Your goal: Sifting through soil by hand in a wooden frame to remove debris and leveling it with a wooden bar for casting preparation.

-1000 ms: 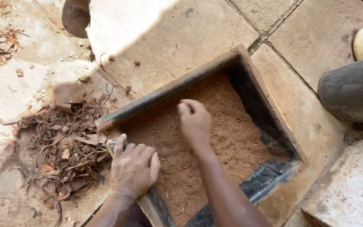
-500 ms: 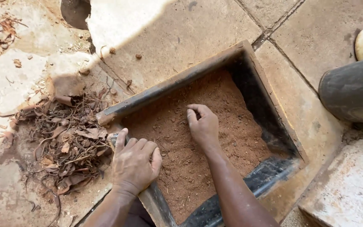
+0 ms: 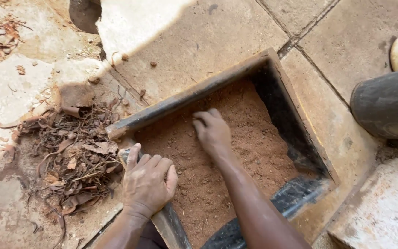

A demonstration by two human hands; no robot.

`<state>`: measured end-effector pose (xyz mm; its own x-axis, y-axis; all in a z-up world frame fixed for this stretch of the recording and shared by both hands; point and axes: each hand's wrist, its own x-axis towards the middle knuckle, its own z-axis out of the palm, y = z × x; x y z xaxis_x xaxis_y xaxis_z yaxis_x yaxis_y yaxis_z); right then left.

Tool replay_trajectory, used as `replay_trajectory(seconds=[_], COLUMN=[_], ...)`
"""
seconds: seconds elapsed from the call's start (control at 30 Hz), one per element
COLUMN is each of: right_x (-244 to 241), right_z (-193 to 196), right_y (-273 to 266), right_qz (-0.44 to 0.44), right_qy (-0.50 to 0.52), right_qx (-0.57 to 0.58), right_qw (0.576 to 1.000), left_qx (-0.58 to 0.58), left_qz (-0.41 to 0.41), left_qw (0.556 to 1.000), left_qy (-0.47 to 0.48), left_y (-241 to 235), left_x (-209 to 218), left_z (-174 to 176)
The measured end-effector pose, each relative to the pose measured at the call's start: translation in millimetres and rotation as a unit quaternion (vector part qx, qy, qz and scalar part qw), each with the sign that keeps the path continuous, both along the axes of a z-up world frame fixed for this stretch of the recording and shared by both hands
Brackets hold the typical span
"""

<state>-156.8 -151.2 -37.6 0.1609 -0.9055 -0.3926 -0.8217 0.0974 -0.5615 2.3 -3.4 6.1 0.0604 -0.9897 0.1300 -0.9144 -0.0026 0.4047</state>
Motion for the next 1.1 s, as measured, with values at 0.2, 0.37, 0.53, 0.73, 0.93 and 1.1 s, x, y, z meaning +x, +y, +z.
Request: replay_trajectory(seconds=[0.2, 0.37, 0.53, 0.73, 0.93, 1.1], right_x=[-49.6, -11.9, 34.4, -10.1, -68.0, -55.8], right_z=[14.5, -0.4, -11.6, -2.2, 0.5, -33.9], right_y=[20.9, 6.0, 2.7, 13.4, -22.9, -48.6], right_qz=[-0.147, -0.039, 0.036, -0.037, -0.181, 0.001], right_qy=[-0.106, -0.049, 0.076, -0.056, -0.075, 0.05], right_qx=[-0.077, -0.022, 0.061, -0.069, -0.053, -0.065], right_qw=[0.98, 0.998, 0.995, 0.995, 0.979, 0.997], left_qx=[0.003, 0.006, -0.01, 0.026, -0.003, 0.043], left_qz=[-0.011, -0.002, -0.005, 0.0, -0.008, -0.007], left_qw=[1.0, 1.0, 1.0, 1.0, 1.0, 0.999], left_qy=[0.007, 0.003, 0.004, 0.016, -0.001, -0.007], left_y=[-2.3, -0.4, 0.9, -3.4, -2.6, 0.5], left_x=[2.4, -2.2, -2.8, -0.1, -1.1, 0.6], left_z=[0.7, -1.3, -1.2, -0.6, 0.5, -2.9])
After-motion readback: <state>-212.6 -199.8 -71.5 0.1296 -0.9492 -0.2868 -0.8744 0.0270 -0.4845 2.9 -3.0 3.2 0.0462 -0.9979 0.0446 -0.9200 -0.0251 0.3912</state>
